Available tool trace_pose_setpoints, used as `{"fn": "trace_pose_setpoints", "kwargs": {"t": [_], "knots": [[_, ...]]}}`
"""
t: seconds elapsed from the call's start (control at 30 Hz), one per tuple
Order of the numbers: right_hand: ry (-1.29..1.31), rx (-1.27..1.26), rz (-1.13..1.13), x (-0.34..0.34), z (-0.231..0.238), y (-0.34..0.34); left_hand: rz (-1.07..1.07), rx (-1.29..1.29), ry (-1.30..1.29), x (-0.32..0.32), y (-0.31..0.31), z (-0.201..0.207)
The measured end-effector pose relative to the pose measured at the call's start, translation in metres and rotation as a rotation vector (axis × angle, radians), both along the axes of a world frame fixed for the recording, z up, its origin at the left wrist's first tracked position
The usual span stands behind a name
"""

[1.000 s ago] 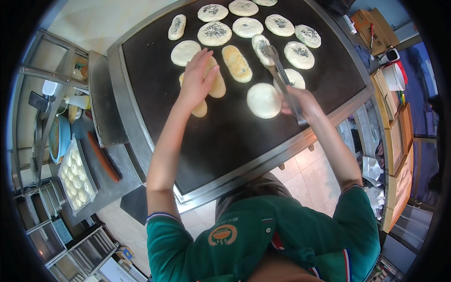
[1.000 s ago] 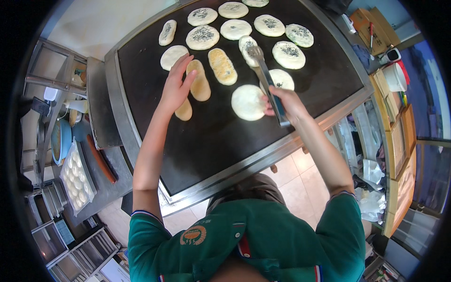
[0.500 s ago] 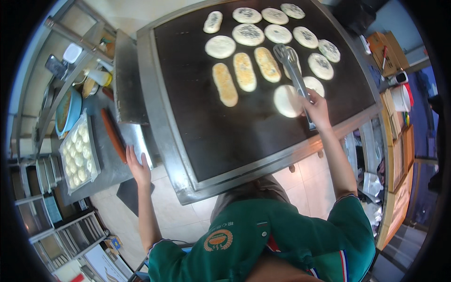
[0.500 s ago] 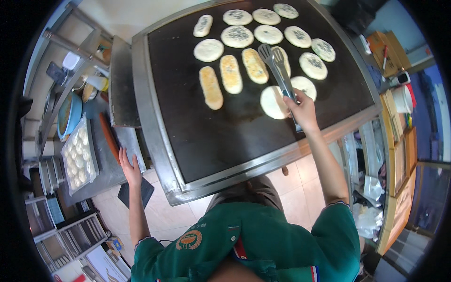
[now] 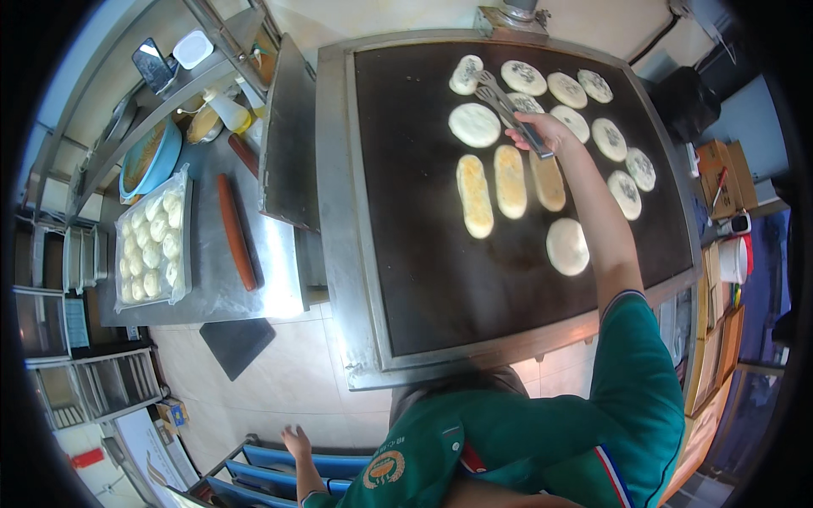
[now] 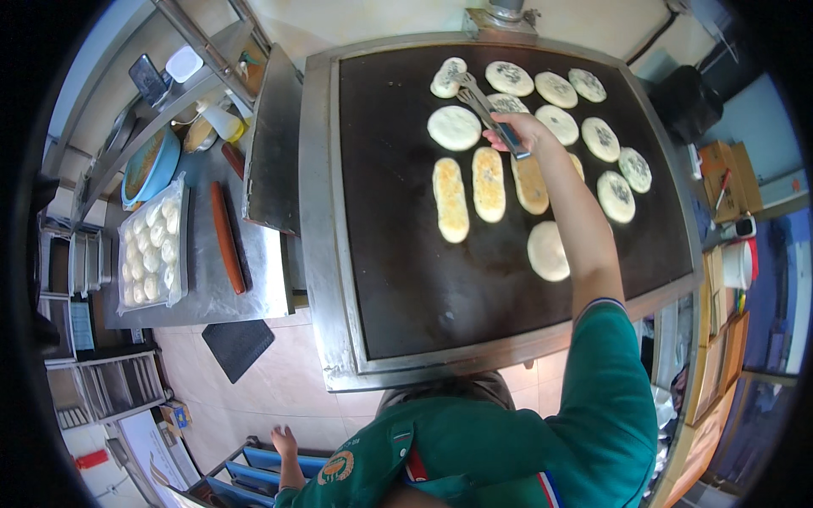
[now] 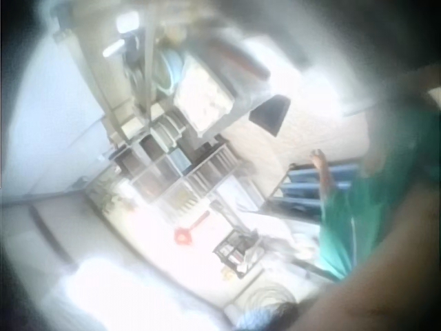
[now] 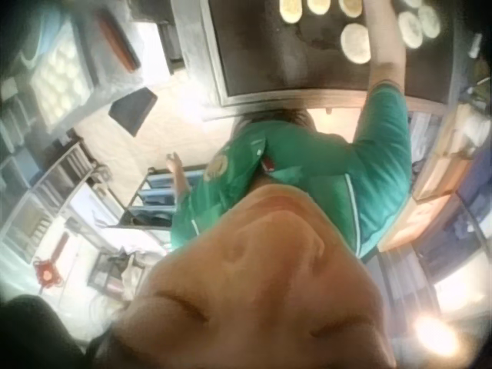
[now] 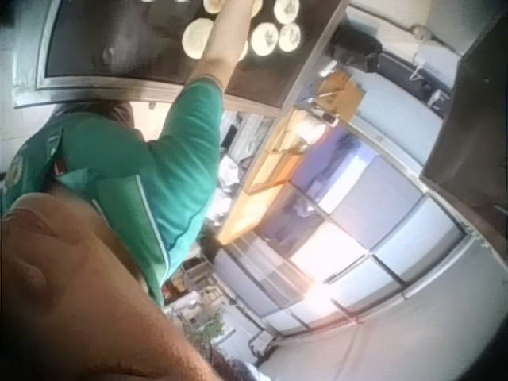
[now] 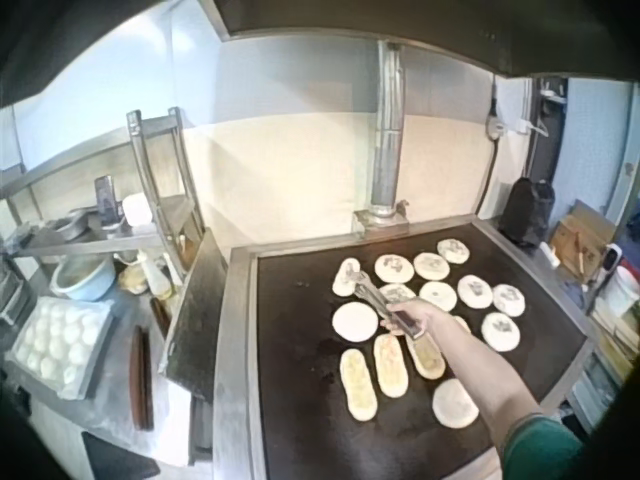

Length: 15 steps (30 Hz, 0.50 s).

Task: The person retrieves trays of dough balls from a freezer, places them on a stainless steel counter, and then cooks flattened dough pieces on a griddle using a spatula. The person flips the dough pieces and arranges them on the griddle.

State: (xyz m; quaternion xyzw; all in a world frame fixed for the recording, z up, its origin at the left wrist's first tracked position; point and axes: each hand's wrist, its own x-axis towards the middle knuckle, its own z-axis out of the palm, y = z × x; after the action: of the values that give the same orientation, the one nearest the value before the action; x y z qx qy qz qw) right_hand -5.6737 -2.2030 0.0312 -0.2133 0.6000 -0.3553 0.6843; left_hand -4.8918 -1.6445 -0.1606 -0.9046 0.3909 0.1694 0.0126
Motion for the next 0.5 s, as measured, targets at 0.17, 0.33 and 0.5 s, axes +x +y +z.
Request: {"fn": "trace_pose_setpoints", "kwargs": {"t": [0.17,0.33,0.5], "knots": [[-0.030,-0.055,-0.034,0.007,-0.020,-0.081,0.074,0.211,0.109,-0.013,0.078,-0.010],[0.220,-0.351,-0.106,0.013,-0.031,-0.092,0.059,0.294,0.210,-0.029,0.084,-0.010],[1.318,-0.787,0.041,0.006,-0.009,-0.034,-0.016,0.257,0.143,-0.024,0.052,-0.010]]}}
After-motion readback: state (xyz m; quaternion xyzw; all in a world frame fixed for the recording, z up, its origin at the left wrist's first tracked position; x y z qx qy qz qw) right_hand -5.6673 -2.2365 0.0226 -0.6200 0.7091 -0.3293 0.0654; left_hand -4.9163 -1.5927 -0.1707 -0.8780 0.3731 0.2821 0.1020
